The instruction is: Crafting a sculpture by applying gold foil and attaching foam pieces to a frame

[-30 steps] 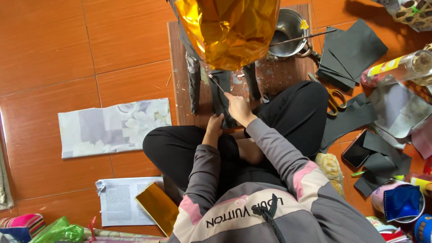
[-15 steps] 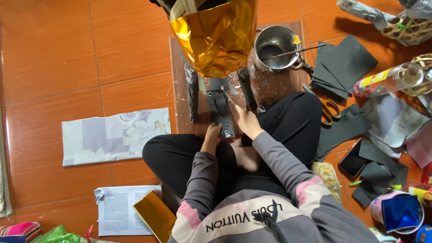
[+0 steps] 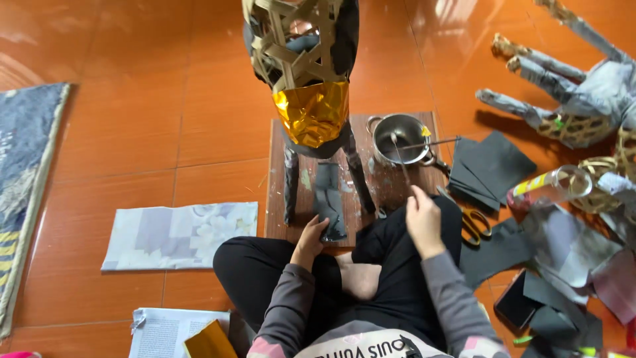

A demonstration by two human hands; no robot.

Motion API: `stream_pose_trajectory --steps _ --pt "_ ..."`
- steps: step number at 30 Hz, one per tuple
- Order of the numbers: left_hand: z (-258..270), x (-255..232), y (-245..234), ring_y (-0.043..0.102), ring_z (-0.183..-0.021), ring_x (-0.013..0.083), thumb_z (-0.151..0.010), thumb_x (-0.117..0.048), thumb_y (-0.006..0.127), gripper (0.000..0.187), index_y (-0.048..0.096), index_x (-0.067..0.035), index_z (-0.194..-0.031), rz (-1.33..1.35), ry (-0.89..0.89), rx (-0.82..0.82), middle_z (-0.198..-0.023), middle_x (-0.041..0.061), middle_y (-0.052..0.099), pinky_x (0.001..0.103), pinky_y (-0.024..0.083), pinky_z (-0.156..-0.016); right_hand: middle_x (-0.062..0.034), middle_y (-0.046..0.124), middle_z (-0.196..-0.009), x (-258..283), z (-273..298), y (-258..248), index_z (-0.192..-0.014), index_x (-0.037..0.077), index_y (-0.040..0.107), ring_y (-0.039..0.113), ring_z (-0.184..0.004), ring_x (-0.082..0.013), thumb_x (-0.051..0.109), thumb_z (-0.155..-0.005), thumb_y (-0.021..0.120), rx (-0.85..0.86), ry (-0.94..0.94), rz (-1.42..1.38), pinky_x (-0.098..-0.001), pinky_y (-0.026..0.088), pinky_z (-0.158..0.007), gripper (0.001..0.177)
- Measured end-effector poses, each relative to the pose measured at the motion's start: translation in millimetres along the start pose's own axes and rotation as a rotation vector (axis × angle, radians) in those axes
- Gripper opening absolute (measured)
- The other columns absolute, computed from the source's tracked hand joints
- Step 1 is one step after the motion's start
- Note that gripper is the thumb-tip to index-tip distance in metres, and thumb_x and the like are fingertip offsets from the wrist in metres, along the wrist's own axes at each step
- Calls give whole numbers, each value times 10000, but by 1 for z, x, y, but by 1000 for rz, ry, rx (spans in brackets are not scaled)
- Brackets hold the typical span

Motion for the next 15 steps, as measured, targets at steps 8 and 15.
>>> stream_pose_trajectory --steps 8,15 --pt "92 -111 77 428 -1228 412 -883 -205 752 566 537 -161 -1404 -9 10 111 -1281 262 548 611 228 -953 -146 703 -1023 4 -104 16 -1113 160 685 669 -996 -371 296 -901 605 350 -48 410 -495 538 -849 263" --pt "167 -164 114 637 -1036 354 -807 -70 780 586 562 -58 -1352 13 63 161 -1149 256 621 581 528 -833 -134 613 -771 161 -26 -15 -754 131 661 690 -790 -366 597 -763 705 1130 1032 -1515 -667 454 -940 469"
Point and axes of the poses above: each hand's wrist, its own z-axis away from the middle knuckle, its own y-axis out of the palm, x = y × z, the point moved 1 cm from there along -z, towards the middle knuckle
